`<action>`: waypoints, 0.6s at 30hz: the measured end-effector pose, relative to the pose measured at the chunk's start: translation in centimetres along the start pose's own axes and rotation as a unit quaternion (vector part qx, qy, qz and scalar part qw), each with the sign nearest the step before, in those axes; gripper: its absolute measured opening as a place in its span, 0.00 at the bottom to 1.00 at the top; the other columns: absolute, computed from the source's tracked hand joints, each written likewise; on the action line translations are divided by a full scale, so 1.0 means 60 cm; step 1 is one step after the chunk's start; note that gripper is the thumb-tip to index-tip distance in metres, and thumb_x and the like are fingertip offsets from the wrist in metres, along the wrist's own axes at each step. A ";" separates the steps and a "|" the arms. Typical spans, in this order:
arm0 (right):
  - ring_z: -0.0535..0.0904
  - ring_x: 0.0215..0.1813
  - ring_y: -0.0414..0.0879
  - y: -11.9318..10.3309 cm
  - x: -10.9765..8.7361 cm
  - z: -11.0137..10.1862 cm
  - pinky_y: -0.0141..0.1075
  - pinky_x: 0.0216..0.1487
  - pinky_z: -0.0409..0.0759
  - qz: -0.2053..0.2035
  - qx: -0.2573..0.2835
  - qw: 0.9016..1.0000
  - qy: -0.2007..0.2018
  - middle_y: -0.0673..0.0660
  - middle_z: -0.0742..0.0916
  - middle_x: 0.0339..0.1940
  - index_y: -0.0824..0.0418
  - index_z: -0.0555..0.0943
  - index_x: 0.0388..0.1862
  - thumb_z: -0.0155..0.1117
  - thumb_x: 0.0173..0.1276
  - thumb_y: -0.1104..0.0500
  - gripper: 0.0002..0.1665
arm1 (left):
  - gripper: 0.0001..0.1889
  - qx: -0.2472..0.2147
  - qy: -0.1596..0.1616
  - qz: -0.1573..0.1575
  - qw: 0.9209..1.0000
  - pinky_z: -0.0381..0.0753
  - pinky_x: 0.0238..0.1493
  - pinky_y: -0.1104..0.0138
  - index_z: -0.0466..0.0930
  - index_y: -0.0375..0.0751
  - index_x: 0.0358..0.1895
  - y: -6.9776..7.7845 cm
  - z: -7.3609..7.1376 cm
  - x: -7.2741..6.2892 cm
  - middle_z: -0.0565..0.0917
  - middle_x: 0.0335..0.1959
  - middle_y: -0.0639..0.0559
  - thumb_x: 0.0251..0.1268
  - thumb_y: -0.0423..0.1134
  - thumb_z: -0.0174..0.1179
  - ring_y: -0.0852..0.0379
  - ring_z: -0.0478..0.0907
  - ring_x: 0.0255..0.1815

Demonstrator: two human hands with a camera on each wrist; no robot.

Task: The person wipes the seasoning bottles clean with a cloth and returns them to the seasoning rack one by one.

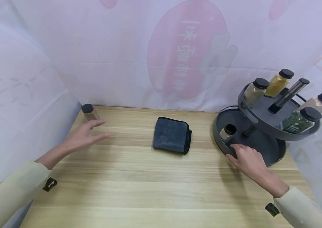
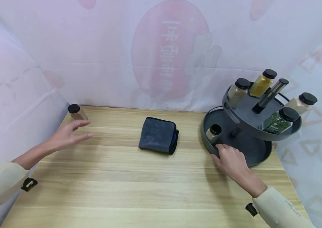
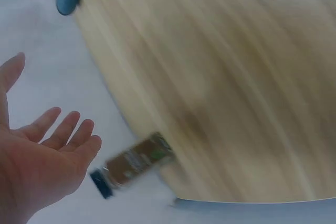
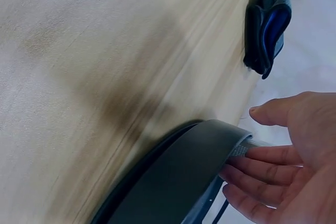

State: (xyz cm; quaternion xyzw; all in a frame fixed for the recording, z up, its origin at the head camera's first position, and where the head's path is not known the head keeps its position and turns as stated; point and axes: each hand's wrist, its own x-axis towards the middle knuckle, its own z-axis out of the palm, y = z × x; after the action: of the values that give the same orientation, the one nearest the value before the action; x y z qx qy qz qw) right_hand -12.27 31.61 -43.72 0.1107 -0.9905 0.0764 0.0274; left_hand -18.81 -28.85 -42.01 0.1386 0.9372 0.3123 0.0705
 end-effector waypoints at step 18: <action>0.87 0.31 0.60 0.015 0.013 0.021 0.54 0.27 0.82 0.011 0.010 0.999 -0.033 0.70 0.90 0.46 0.71 0.86 0.56 0.73 0.70 0.62 0.19 | 0.51 -0.051 0.015 -0.182 0.982 0.65 0.74 0.34 0.53 0.20 0.79 -0.115 -0.036 0.015 0.62 0.77 0.19 0.76 0.63 0.60 0.22 0.62 0.76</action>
State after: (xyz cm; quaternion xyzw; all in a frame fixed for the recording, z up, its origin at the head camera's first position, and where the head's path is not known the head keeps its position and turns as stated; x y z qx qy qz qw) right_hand -13.28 32.11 -45.07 0.1023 -0.9913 0.0828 -0.0074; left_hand -21.61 -35.06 -44.49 -0.0430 0.9307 0.3432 0.1194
